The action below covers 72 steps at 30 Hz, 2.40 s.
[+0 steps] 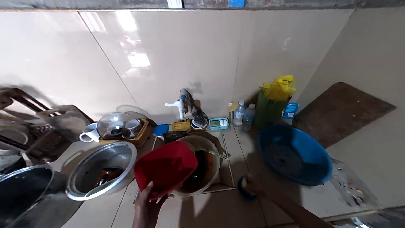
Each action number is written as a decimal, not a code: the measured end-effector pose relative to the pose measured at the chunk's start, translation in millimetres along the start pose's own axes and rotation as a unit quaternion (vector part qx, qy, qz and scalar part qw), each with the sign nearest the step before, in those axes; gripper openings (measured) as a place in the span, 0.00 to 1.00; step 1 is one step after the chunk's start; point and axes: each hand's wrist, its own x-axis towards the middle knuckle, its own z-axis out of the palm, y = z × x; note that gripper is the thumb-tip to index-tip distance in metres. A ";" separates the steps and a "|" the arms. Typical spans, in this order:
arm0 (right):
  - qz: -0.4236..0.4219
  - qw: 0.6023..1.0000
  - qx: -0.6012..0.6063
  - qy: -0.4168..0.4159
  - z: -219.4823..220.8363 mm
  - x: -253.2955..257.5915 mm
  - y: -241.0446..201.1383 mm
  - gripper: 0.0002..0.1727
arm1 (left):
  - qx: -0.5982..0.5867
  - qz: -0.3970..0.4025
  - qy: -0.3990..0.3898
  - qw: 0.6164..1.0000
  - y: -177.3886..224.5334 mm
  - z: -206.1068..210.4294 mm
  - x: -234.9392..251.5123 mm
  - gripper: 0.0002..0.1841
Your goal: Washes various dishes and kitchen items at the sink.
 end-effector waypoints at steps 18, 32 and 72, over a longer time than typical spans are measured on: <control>0.007 0.997 -0.078 -0.022 24.1 10.5 -12.3 0.23 | -0.118 -0.010 -0.061 0.991 -23.4 -15.0 -18.0 0.20; -0.243 0.938 0.116 0.219 -15.9 5.0 -132.5 0.13 | -0.018 0.060 -0.114 0.992 -34.9 -1.2 9.6 0.51; -0.396 0.897 -0.142 0.137 73.3 117.5 -207.3 0.31 | 0.116 0.083 -0.079 0.987 1.0 3.0 57.2 0.54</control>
